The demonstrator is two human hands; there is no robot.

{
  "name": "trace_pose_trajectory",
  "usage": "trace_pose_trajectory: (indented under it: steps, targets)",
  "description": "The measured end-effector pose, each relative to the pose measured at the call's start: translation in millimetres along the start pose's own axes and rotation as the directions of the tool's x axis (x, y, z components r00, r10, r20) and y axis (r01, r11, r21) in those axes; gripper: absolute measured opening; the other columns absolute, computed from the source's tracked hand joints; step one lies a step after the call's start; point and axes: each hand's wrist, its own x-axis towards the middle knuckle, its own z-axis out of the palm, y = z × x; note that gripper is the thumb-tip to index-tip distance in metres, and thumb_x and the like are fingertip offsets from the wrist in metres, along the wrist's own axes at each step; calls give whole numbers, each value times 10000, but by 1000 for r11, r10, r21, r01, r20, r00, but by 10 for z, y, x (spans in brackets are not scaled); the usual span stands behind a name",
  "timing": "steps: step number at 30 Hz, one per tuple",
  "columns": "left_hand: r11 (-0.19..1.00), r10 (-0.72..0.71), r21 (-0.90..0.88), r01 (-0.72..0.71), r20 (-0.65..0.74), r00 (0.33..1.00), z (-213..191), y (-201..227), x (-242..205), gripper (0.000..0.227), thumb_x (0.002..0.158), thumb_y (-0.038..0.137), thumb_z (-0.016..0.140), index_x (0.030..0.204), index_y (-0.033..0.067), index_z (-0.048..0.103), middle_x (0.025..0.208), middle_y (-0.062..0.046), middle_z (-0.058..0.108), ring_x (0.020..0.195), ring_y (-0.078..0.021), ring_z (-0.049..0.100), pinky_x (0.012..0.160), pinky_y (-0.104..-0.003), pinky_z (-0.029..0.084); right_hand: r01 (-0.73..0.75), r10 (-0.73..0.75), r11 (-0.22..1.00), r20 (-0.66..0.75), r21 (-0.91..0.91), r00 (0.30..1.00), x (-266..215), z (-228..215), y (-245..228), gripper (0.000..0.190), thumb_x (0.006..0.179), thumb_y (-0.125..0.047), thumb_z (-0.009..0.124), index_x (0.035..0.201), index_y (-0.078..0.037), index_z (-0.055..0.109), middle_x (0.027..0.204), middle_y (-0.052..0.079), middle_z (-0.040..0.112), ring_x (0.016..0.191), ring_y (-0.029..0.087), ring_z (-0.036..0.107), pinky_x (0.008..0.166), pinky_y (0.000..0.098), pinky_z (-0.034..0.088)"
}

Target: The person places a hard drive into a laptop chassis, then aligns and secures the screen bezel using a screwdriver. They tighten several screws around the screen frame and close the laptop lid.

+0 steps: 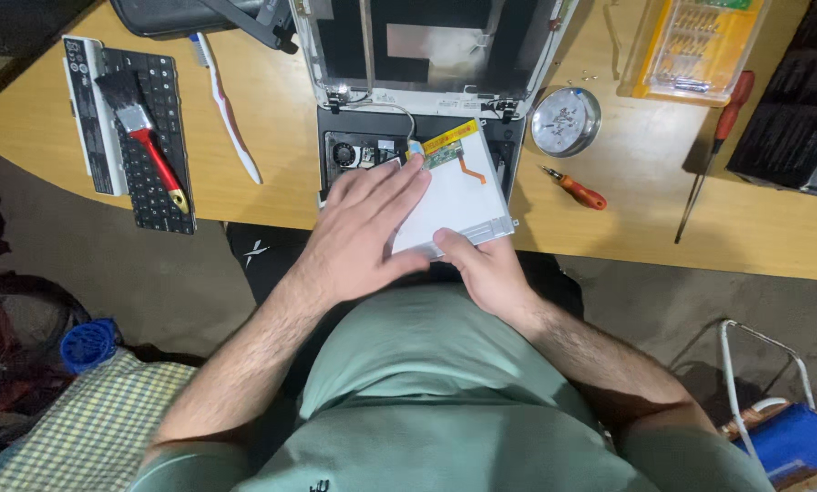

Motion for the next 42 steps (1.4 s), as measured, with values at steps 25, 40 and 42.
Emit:
trace_pose_trajectory:
  steps: [25, 40, 42]
  targets:
    - [918, -66, -329, -223, -680, 730, 15, -770, -292, 392, 1073, -154, 866, 1380, 85, 912, 1462, -244, 866, 1458, -546, 759, 1292, -696, 597, 412, -388, 883, 144, -223, 910, 361, -640, -195, 1424, 768, 162, 1085, 1885, -206, 282, 1868, 101, 546, 1461, 431, 787, 1136, 574, 765]
    - [925, -220, -376, -56, -650, 728, -470, -850, 604, 117, 1240, 15, 757, 1356, 28, 745, 1288, -129, 831, 1169, -290, 821, 969, -395, 743, 509, -793, 349, 42, -786, 608, 1092, -826, -617, 65, 1184, 13, 844, 1232, -11, 807, 1102, 92, 798, 980, 185, 705, 884, 349, 620]
    - [946, -171, -310, -89, -717, 676, -433, -894, 671, 122, 1235, 20, 822, 1345, -13, 779, 1364, -153, 647, 1173, -292, 738, 886, -373, 697, 553, -831, 214, 147, -805, 536, 1084, -756, -695, 77, 1233, -7, 834, 1298, 13, 799, 1127, 126, 682, 972, 214, 605, 816, 345, 511]
